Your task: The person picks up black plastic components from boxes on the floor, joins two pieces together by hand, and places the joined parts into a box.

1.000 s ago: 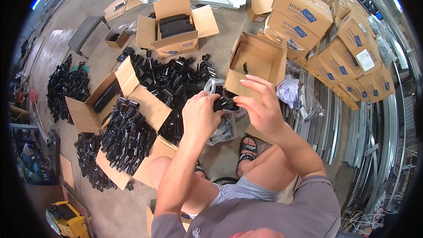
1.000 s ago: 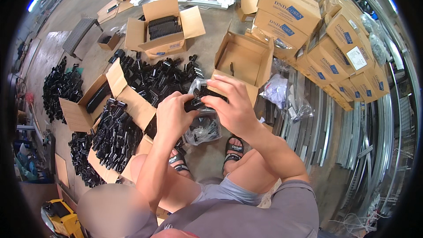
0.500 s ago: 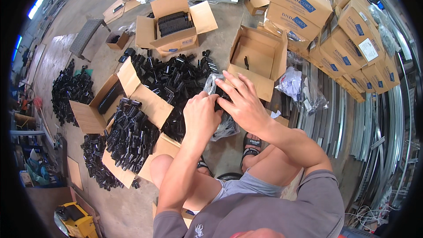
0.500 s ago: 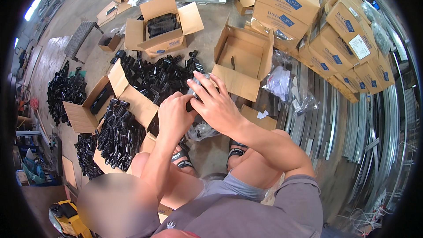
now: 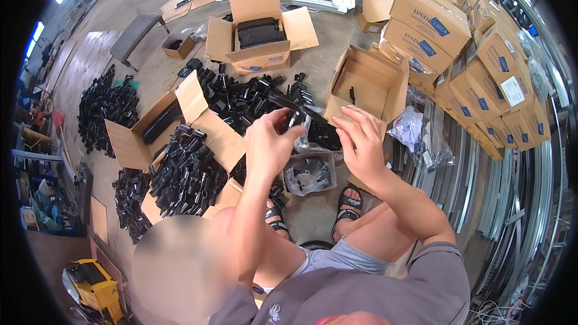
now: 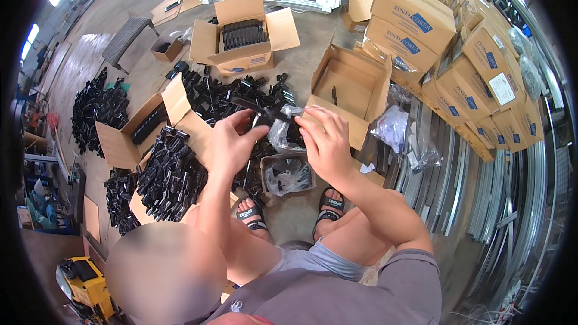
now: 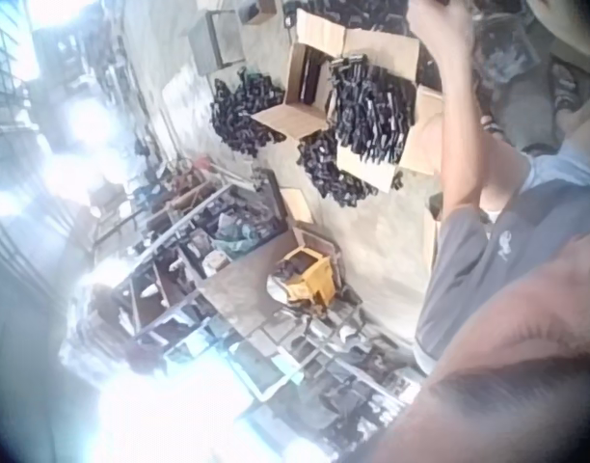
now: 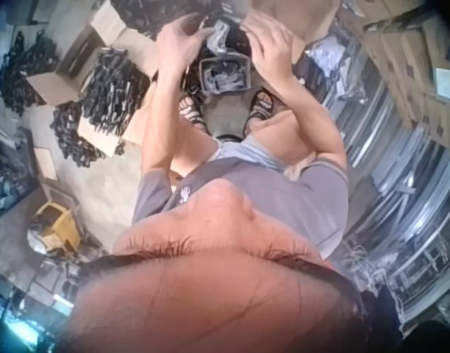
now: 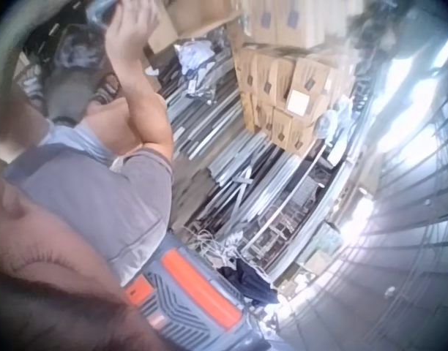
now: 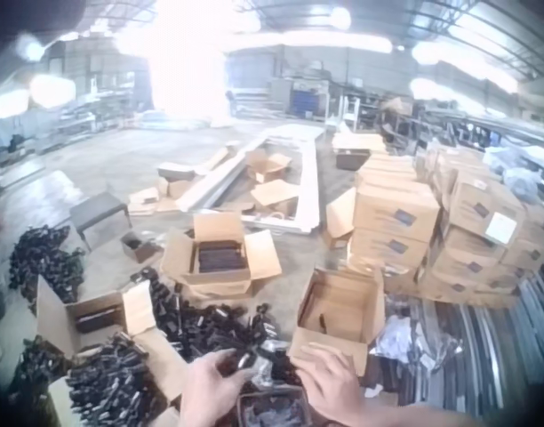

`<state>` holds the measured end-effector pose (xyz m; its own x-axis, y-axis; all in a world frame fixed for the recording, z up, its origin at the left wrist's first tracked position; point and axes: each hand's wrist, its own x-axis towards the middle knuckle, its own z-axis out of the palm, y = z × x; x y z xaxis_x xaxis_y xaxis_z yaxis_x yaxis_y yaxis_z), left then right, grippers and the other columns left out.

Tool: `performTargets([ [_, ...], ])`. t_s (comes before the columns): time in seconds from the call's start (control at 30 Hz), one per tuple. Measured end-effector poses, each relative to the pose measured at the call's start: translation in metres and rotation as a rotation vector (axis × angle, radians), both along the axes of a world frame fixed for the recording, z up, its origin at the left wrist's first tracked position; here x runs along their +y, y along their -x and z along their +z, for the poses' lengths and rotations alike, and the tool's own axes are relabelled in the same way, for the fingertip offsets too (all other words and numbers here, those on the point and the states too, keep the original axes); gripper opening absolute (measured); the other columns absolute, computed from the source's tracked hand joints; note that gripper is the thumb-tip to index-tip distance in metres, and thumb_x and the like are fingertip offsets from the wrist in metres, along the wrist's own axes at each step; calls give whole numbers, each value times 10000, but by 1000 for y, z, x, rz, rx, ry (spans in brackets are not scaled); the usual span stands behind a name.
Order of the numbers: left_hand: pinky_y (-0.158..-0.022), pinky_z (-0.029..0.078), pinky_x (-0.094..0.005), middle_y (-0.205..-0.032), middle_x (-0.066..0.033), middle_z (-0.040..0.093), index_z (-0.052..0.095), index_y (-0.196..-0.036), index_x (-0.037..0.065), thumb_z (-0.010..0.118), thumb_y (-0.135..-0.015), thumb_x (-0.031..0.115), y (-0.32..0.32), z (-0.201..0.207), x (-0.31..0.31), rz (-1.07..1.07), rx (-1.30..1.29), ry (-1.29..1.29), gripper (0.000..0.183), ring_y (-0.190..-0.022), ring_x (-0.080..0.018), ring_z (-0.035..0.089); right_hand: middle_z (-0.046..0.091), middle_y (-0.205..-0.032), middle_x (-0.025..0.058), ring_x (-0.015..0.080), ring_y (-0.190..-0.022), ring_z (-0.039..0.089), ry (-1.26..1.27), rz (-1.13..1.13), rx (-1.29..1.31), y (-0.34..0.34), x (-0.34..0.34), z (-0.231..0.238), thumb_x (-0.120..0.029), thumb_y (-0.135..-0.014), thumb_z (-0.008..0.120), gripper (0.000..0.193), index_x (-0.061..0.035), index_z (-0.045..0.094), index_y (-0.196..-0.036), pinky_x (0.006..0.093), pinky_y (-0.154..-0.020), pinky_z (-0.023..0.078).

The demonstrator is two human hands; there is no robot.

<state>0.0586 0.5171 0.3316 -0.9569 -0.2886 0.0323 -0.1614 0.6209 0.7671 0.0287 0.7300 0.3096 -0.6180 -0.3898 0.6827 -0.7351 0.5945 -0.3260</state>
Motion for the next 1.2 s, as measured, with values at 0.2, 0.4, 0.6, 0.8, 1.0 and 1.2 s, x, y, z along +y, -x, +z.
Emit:
performTargets([
  [0.2, -833, 459, -234, -1057, 2, 731, 711, -1166, 100, 718, -930, 214, 4, 2, -25, -18, -19, -1118, 262, -921, -83, 648, 677, -1093, 111, 304, -1055, 632, -390, 155, -541, 3, 1, -89, -148, -912, 632, 177, -62, 706, -1049, 432, -886, 478],
  [0.4, -843, 514, -268, -1077, -55, 731, 689, -1149, 83, 689, -956, 201, -5, 0, -41, -115, 55, -1482, 226, -937, -129, 674, 724, -992, 191, 357, -999, 695, -979, 253, -940, -4, -39, -208, -107, -824, 636, 198, -23, 728, -977, 478, -846, 566],
  [0.6, -826, 539, -269, -1165, -81, 692, 576, -1342, 56, 647, -981, 205, -16, 0, -62, -64, 80, -1515, 397, -928, -140, 686, 712, -1021, 249, 394, -973, 704, -774, -16, -1172, -48, -95, -319, -52, -701, 686, 258, 22, 749, -940, 462, -850, 573],
  [0.8, -840, 553, -284, -1145, -92, 704, 646, -1207, 62, 673, -963, 169, -11, 5, -56, -12, 80, -1565, 268, -926, -153, 683, 696, -1125, 242, 359, -1040, 692, -809, -1, -1158, -60, -87, -320, -288, -852, 679, 361, 2, 736, -1058, 439, -915, 552],
  [1.0, -805, 534, -263, -1097, -85, 722, 677, -1140, 70, 691, -957, 195, -1, 8, -41, -59, 47, -1521, 222, -920, -152, 692, 680, -1201, 223, 356, -1130, 666, -832, -78, -1172, -51, -82, -315, -101, -914, 555, 282, -13, 731, -1116, 448, -921, 548],
  [1.2, -804, 549, -264, -1092, -81, 723, 684, -1135, 62, 686, -961, 193, -2, 8, -38, -68, 17, -1468, 217, -936, -155, 701, 679, -1207, 222, 357, -1137, 663, -825, -67, -1185, -59, -90, -295, -57, -886, 593, 290, -22, 726, -1141, 439, -922, 550],
])
